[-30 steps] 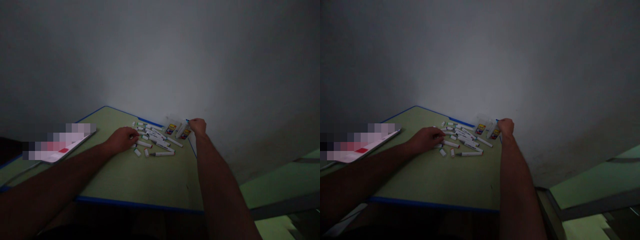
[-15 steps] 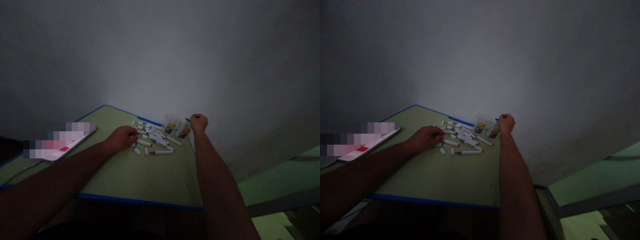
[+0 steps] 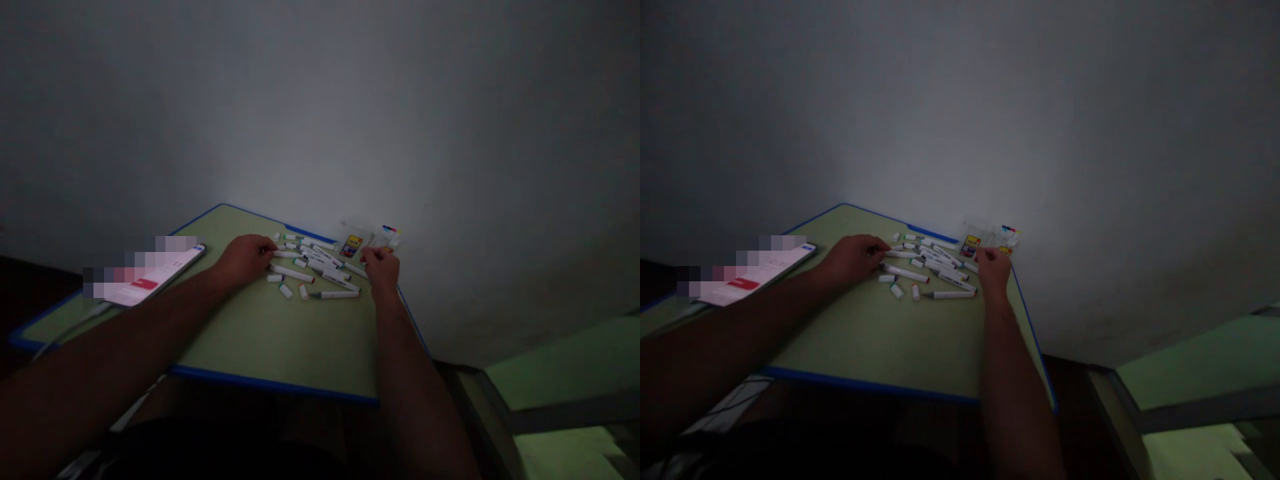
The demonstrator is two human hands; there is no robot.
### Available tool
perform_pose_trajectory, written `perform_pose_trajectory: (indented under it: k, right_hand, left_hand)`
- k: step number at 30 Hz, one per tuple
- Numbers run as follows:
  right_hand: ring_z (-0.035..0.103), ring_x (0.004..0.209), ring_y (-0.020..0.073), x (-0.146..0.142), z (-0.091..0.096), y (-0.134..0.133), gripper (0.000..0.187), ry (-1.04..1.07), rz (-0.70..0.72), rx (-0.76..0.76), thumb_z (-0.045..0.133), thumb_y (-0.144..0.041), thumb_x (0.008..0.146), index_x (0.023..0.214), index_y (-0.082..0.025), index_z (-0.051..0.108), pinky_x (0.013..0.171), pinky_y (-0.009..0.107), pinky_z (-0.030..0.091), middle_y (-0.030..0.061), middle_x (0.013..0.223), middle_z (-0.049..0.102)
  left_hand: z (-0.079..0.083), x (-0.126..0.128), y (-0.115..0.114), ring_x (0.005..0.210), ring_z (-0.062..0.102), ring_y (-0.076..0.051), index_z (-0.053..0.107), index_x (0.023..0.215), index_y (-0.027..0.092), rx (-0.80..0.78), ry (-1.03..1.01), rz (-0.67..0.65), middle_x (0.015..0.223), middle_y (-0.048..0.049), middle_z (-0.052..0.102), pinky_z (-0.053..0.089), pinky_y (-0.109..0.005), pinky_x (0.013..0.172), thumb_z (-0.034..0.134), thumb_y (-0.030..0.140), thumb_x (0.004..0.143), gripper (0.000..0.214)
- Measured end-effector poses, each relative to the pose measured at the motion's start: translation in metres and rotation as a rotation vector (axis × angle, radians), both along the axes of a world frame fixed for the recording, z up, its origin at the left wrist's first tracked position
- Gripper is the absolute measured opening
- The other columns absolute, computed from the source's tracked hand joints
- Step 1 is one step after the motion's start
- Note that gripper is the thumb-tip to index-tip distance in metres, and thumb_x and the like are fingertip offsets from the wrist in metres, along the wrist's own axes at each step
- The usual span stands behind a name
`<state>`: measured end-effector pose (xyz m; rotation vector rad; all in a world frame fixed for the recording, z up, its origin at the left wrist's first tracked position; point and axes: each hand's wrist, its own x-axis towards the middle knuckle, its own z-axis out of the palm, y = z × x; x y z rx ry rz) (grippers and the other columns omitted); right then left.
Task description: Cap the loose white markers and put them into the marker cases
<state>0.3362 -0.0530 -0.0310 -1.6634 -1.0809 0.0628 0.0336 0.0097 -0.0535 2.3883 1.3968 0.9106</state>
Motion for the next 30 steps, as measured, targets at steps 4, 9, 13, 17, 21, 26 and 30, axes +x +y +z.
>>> perform_pose_trajectory:
  k: [4, 9, 13, 17, 21, 26, 30]
  right_hand:
    - [0.064, 0.067, 0.0167, -0.004, 0.0, -0.008, 0.023, -0.25, 0.098, -0.156, 0.063, -0.035, 0.078, 0.076, -0.015, 0.074, 0.068, 0.028, 0.046, 0.0053, 0.073, 0.073]
    - [0.066, 0.078, 0.0174, -0.014, -0.002, -0.011, 0.018, -0.556, 0.167, -0.343, 0.061, -0.029, 0.083, 0.086, -0.019, 0.076, 0.075, 0.029, 0.046, 0.0052, 0.085, 0.075]
    - [0.066, 0.083, 0.0181, -0.018, -0.002, -0.012, 0.017, -0.618, 0.156, -0.429, 0.061, -0.029, 0.085, 0.089, -0.021, 0.076, 0.076, 0.029, 0.046, 0.0049, 0.091, 0.075]
    - [0.066, 0.085, 0.0192, -0.017, 0.0, -0.013, 0.018, -0.661, 0.146, -0.518, 0.061, -0.03, 0.084, 0.088, -0.021, 0.076, 0.075, 0.029, 0.046, 0.0055, 0.093, 0.075]
    - [0.067, 0.084, 0.0196, -0.017, 0.0, -0.014, 0.018, -0.692, 0.152, -0.602, 0.06, -0.03, 0.082, 0.085, -0.022, 0.076, 0.071, 0.028, 0.045, 0.0056, 0.091, 0.075]
    - [0.067, 0.085, 0.0187, -0.018, -0.002, -0.013, 0.017, -0.717, 0.179, -0.64, 0.061, -0.029, 0.081, 0.088, -0.023, 0.076, 0.073, 0.027, 0.045, 0.0055, 0.094, 0.075]
    - [0.067, 0.086, 0.0188, -0.02, -0.002, -0.013, 0.017, -0.711, 0.185, -0.671, 0.063, -0.028, 0.08, 0.089, -0.024, 0.077, 0.076, 0.028, 0.046, 0.0045, 0.095, 0.076]
  left_hand:
    - [0.002, 0.0, -0.003, 0.081, 0.068, -0.022, 0.077, 0.101, 0.019, -0.062, -0.027, 0.04, 0.092, -0.0078, 0.076, 0.05, -0.033, 0.078, 0.054, 0.028, 0.084, 0.03]
    - [0.005, -0.001, -0.004, 0.073, 0.068, -0.02, 0.077, 0.1, 0.02, -0.092, -0.084, 0.1, 0.084, -0.0058, 0.076, 0.051, -0.032, 0.075, 0.056, 0.026, 0.083, 0.028]
    - [0.005, -0.001, -0.006, 0.069, 0.067, -0.019, 0.077, 0.099, 0.02, -0.098, -0.096, 0.112, 0.081, -0.0056, 0.075, 0.051, -0.032, 0.074, 0.056, 0.026, 0.083, 0.028]
    - [0.003, 0.0, -0.007, 0.071, 0.068, -0.02, 0.077, 0.1, 0.02, -0.093, -0.086, 0.105, 0.081, -0.006, 0.076, 0.052, -0.033, 0.077, 0.056, 0.027, 0.083, 0.028]
    - [0.0, 0.001, -0.007, 0.075, 0.069, -0.021, 0.077, 0.101, 0.021, -0.08, -0.077, 0.096, 0.084, -0.0065, 0.076, 0.052, -0.033, 0.08, 0.055, 0.027, 0.084, 0.029]
    - [0.0, 0.002, -0.007, 0.08, 0.07, -0.022, 0.078, 0.101, 0.022, -0.073, -0.047, 0.098, 0.086, -0.0065, 0.077, 0.052, -0.034, 0.083, 0.055, 0.027, 0.084, 0.029]
    - [0.002, 0.004, -0.01, 0.085, 0.069, -0.023, 0.078, 0.102, 0.022, -0.061, -0.038, 0.104, 0.091, -0.0066, 0.077, 0.051, -0.034, 0.085, 0.053, 0.028, 0.085, 0.03]
